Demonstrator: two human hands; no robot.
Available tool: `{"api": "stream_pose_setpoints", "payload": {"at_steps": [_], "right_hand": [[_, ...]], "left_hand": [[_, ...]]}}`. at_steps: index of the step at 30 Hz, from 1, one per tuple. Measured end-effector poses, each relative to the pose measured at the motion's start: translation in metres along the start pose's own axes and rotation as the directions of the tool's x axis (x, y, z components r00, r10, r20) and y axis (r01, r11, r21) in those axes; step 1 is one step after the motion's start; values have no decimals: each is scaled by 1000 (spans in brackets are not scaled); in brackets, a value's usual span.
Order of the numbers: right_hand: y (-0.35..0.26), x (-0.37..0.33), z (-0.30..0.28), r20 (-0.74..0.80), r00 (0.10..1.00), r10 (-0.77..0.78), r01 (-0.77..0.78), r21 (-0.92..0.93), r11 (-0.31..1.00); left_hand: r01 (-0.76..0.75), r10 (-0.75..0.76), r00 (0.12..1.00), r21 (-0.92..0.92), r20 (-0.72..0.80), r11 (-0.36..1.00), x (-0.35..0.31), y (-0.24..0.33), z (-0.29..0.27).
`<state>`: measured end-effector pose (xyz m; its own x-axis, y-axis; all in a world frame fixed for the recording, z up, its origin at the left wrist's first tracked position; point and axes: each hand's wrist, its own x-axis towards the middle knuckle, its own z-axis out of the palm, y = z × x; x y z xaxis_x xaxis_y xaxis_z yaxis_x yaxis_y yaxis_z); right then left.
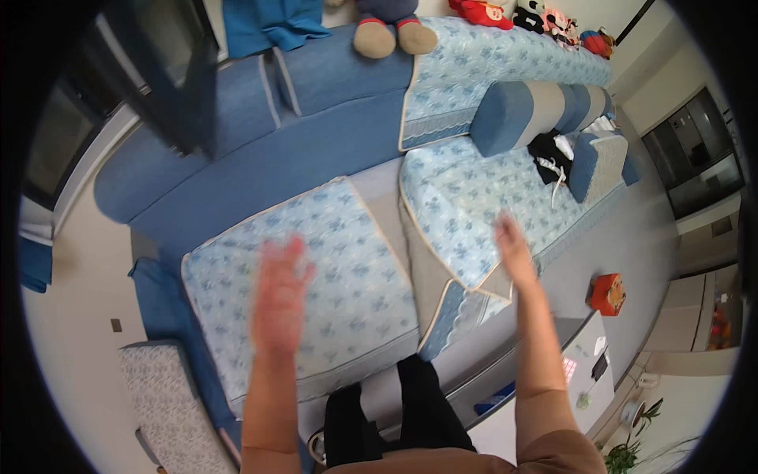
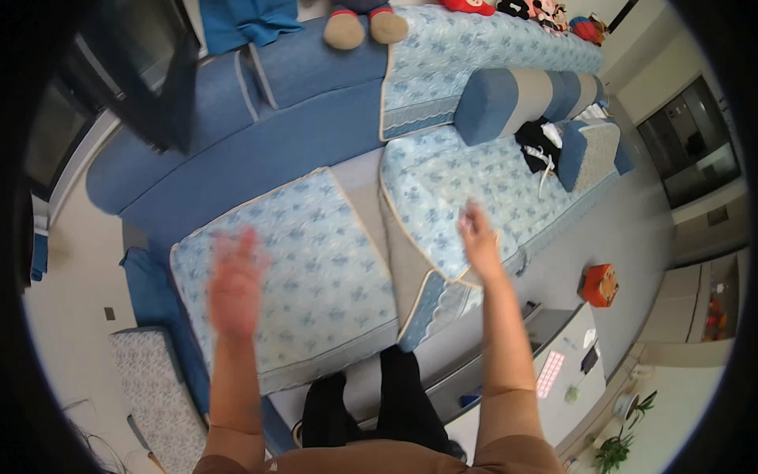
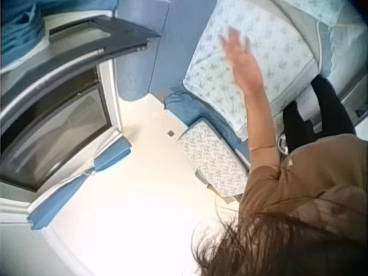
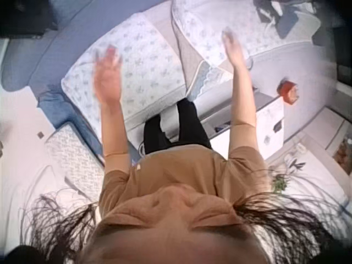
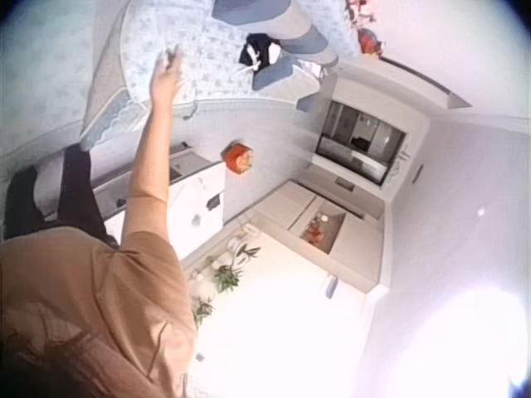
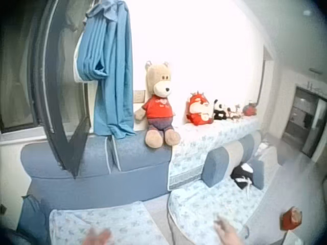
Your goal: The person arranges a blue sofa by placing a floral patterned cover over the seat cushions and smoothing it out. They then position the back cushions and arrange several stuffed toys along the top of the sofa backrest.
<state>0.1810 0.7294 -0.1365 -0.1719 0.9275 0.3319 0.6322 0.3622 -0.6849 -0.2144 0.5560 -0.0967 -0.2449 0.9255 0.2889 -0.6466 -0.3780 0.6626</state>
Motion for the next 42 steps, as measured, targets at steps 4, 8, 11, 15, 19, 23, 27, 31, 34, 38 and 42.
{"api": "stream_pose_setpoints", "payload": {"at_steps": [4,8,11,15,19,23,27,31,34,38,42], "right_hand": [[184,-69,44,424,790,443,-211,-489,846],[232,-96,60,580,642,501,-164,-535,829],[270,-95,72,531,567,629,-195,-656,729],[305,-95,99,503,587,635,-142,-708,692],[313,-94,123,469,621,628,-73,-763,642],[323,-87,144,469,579,667,38,-832,553],[339,-75,148,435,495,752,-63,-846,530],[327,-76,145,419,560,715,-125,-810,572],[299,-77,145,381,622,684,-68,-844,532],[328,-90,161,348,578,739,-51,-888,457],[316,-80,173,420,438,795,-75,-864,498]], "left_hand": [[622,-585,783,253,-212,741,-46,-230,-60],[799,-830,496,507,-254,323,-87,-381,-43],[769,-839,397,634,-373,82,-109,-455,-35],[541,-718,564,840,-408,-52,-124,-506,-45],[625,-743,497,779,-448,-51,-126,-523,-49],[780,-905,144,608,-400,-145,-120,-521,-42],[441,-698,518,853,-495,-278,-128,-506,-27],[516,-762,486,844,-428,-145,-152,-509,-43],[575,-943,244,817,-225,-46,-183,-532,-60],[638,-946,213,768,-245,-56,-191,-506,-64],[740,-865,279,668,-418,-84,-181,-445,-85]]}}
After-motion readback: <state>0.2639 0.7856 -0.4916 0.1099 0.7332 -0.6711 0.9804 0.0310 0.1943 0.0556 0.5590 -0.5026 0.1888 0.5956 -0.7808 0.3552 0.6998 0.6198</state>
